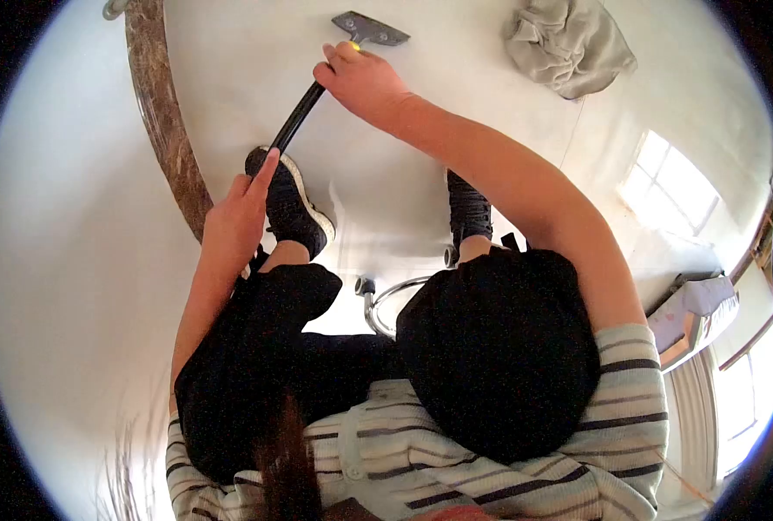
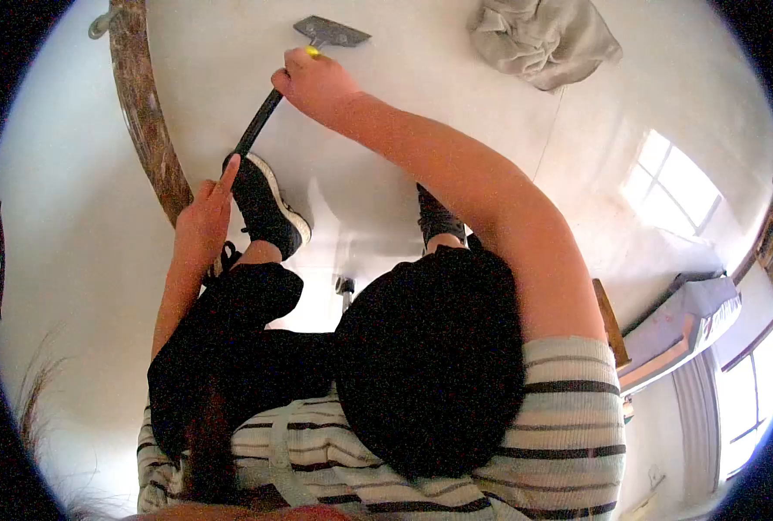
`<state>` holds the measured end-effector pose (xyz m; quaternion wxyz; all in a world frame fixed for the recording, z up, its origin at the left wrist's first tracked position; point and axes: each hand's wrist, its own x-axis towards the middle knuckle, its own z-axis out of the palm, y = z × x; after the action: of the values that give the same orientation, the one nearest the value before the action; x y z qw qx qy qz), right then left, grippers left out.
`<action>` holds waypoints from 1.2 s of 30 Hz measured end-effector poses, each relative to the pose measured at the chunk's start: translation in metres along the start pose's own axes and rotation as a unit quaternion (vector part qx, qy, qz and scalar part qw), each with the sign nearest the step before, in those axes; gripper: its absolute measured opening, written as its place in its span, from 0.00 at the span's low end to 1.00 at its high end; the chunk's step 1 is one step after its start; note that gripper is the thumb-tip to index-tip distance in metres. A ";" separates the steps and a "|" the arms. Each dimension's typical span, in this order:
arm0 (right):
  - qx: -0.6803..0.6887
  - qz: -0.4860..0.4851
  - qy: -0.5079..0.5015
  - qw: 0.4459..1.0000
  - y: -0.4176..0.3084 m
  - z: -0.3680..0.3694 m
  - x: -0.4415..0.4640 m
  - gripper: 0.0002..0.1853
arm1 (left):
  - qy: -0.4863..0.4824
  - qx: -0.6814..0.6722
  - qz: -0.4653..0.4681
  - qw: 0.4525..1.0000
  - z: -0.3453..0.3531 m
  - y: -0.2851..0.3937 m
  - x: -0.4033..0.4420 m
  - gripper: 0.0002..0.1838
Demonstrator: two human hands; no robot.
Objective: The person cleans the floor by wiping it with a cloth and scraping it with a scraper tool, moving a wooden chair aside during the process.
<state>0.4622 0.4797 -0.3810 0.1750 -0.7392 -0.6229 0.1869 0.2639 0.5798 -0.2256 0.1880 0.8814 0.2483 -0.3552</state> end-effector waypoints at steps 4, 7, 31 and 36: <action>-0.064 0.000 -0.012 0.998 -0.015 -0.001 -0.015 0.12 | -0.005 0.014 0.032 0.999 0.008 -0.004 -0.010 0.35; -0.022 -0.004 -0.021 1.000 -0.010 -0.002 -0.014 0.12 | -0.020 0.038 0.016 0.999 0.005 -0.004 -0.008 0.35; -0.017 0.030 -0.030 0.999 -0.007 -0.004 -0.026 0.14 | -0.086 0.101 0.021 0.991 -0.015 0.011 -0.007 0.38; -0.001 0.002 0.020 1.000 0.002 -0.006 -0.015 0.13 | 0.035 0.101 0.068 0.992 -0.006 0.002 -0.005 0.37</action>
<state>0.4650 0.4648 -0.3760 0.1863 -0.7442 -0.6181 0.1716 0.2652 0.5794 -0.2181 0.1128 0.9226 0.1567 -0.3340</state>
